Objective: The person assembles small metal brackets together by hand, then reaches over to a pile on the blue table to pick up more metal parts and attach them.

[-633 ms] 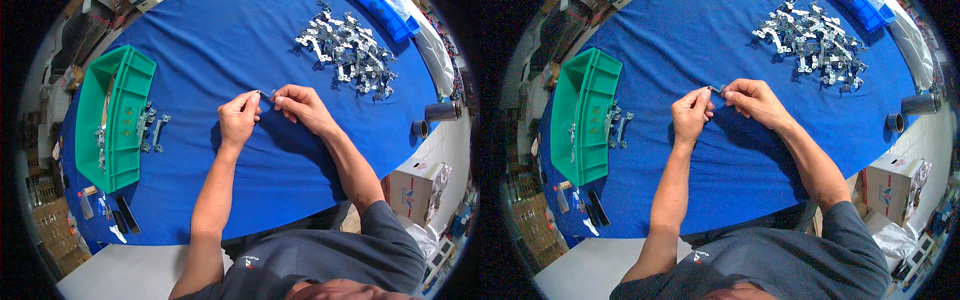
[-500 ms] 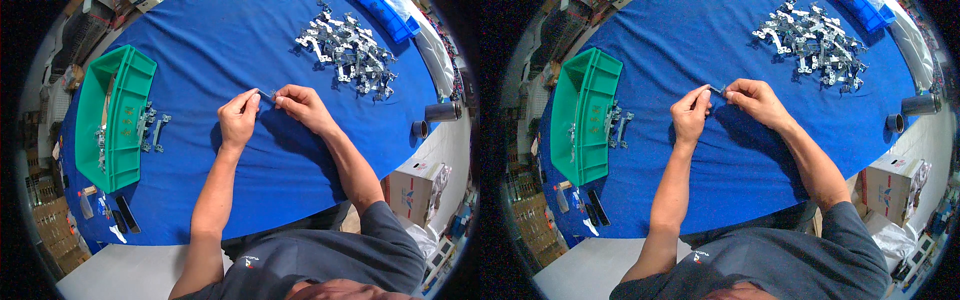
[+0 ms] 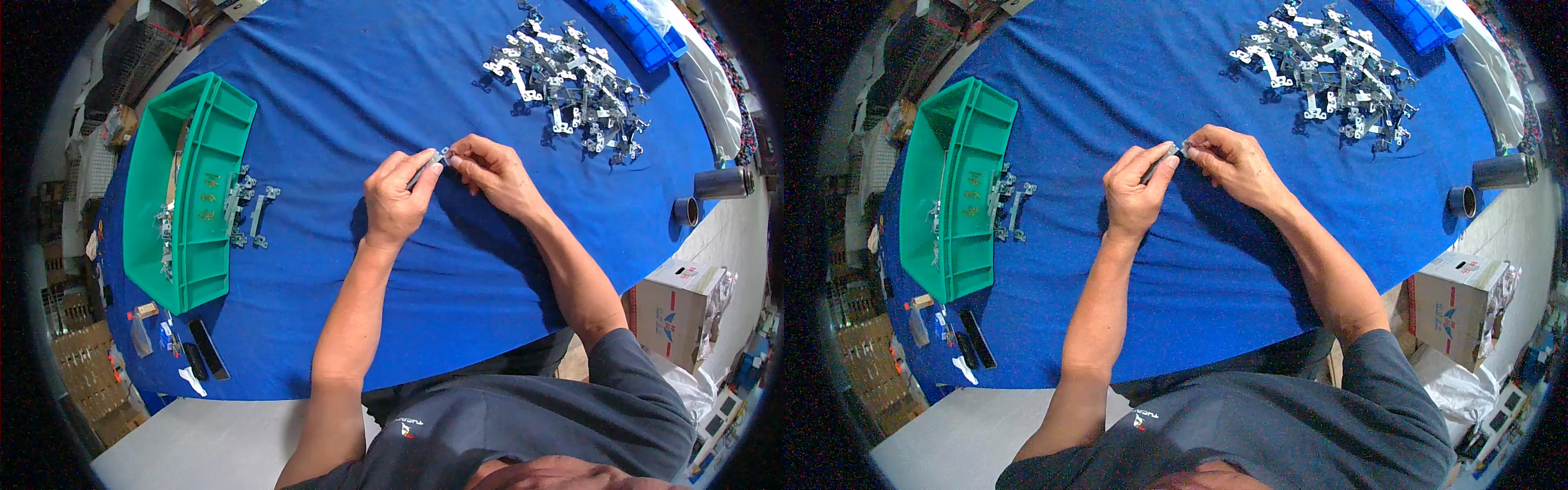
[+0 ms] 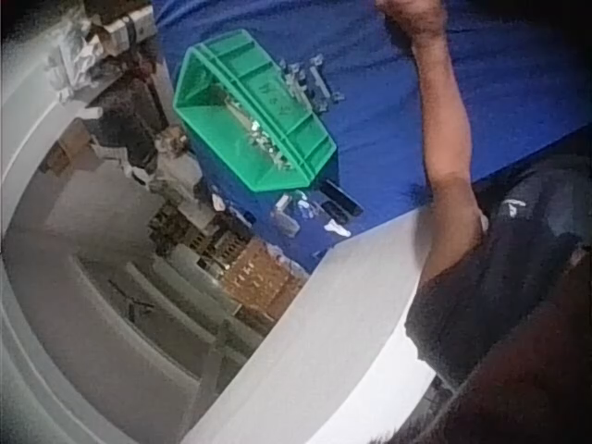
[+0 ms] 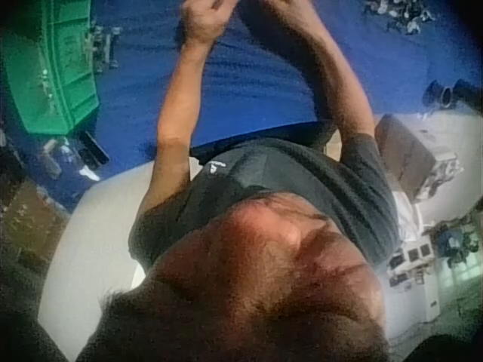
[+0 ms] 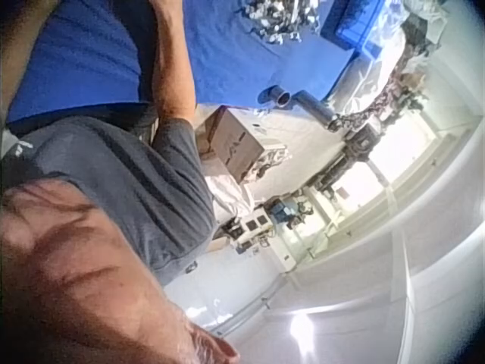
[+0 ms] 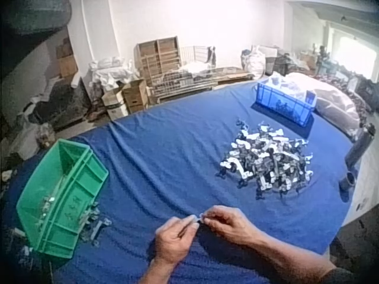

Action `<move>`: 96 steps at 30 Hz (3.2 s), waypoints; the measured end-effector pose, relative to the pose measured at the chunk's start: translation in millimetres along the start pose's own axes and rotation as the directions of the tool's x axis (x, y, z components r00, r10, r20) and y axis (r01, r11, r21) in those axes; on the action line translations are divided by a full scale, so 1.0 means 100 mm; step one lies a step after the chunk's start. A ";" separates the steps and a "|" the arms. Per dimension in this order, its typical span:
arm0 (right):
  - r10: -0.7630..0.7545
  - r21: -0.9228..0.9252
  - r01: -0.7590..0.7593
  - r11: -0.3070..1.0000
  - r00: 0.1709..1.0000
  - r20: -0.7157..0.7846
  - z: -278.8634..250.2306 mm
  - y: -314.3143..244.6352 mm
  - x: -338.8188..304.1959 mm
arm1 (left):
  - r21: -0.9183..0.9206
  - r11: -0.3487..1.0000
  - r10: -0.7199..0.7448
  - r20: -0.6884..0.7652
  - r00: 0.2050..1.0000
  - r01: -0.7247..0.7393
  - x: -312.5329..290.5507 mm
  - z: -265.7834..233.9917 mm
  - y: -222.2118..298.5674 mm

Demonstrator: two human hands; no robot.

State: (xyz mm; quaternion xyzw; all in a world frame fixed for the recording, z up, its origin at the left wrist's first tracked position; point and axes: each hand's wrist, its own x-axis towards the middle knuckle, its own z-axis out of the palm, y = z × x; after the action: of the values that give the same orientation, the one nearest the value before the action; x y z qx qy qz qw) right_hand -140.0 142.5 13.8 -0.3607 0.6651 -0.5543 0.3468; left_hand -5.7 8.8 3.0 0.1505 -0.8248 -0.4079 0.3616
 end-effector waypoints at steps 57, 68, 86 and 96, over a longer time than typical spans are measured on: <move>-0.083 0.024 0.081 0.996 0.993 0.078 0.13 0.01 -0.05 | -0.855 0.398 -0.371 0.181 0.911 0.332 0.02 -0.03 -0.14; 0.016 0.000 -0.016 1.000 0.998 -0.065 0.03 0.00 -0.02 | -0.748 0.459 -0.452 0.267 0.851 0.479 0.04 -0.08 -0.10; -0.032 0.025 0.034 0.999 0.998 -0.051 0.02 -0.03 -0.03 | -0.555 0.762 -0.329 0.111 0.938 0.333 0.01 0.00 -0.06; -0.033 0.016 0.033 0.999 0.998 -0.045 0.03 0.02 -0.02 | -0.552 0.705 -0.427 0.171 0.888 0.446 -0.01 -0.01 -0.10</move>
State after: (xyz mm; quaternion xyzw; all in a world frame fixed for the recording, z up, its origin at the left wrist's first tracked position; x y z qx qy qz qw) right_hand -136.5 142.8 11.8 -0.3564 0.6620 -0.5732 0.3258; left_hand -4.3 2.5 -5.0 0.2182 -0.6079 -0.7140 0.2703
